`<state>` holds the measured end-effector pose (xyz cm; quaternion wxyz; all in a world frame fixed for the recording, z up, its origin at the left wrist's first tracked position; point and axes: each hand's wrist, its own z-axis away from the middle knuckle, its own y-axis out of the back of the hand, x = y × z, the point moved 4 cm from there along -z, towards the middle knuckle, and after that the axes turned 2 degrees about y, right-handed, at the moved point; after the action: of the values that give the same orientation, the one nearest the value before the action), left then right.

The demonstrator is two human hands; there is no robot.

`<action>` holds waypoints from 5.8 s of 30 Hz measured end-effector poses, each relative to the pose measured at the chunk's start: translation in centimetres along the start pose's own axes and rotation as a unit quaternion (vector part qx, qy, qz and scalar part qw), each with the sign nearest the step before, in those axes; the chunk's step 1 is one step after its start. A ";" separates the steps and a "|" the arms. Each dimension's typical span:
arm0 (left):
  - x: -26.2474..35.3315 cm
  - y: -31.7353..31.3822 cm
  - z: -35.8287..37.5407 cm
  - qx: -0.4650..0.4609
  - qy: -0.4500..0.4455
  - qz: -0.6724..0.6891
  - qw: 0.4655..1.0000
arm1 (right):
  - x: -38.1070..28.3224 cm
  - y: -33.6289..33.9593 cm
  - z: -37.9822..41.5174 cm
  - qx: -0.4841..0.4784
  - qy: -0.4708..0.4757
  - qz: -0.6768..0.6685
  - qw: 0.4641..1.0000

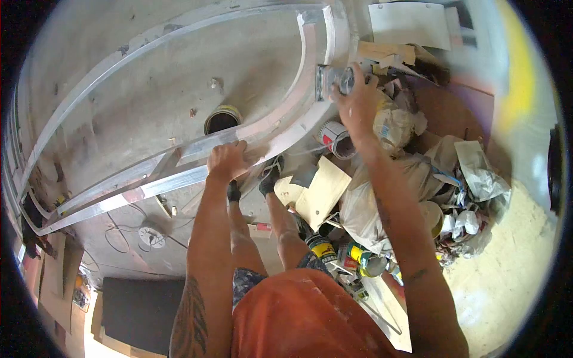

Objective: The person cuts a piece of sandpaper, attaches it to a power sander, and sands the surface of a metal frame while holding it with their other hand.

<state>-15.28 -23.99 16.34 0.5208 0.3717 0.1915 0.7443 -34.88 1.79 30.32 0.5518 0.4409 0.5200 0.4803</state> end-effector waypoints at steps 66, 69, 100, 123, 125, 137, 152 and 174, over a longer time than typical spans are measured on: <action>0.1 -0.8 1.6 0.103 -0.197 0.023 0.975 | 1.0 -1.2 5.3 -0.026 0.035 -0.050 0.998; -0.1 -1.5 1.2 0.072 -0.207 0.043 0.975 | 2.4 -0.8 1.2 -0.015 0.033 -0.041 0.999; 0.2 -0.4 0.9 0.007 -0.085 -0.003 0.996 | 1.0 -0.7 2.5 -0.022 0.115 -0.031 0.993; -5.2 -2.4 3.2 0.137 -0.038 0.034 0.989 | 3.0 -0.3 -13.8 0.034 0.114 -0.025 0.993; -8.5 -1.9 5.3 0.152 0.042 0.034 0.987 | 2.5 -0.1 -16.0 0.035 0.112 -0.020 0.993; -13.5 -4.2 7.7 0.241 0.230 0.043 0.942 | 0.5 -0.7 -21.5 0.046 0.189 0.030 0.980; -13.5 -2.9 8.1 0.168 0.214 0.102 0.957 | -13.9 -8.0 0.1 -0.381 0.426 0.094 0.815; -13.2 -2.3 8.1 0.163 0.217 0.099 0.957 | -10.2 -5.9 -11.4 -0.312 0.420 0.315 0.792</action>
<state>-5.37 -36.08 15.39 0.3223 0.2981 0.3811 0.8136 -45.83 -9.35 25.20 0.2048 0.1388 0.3543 0.9018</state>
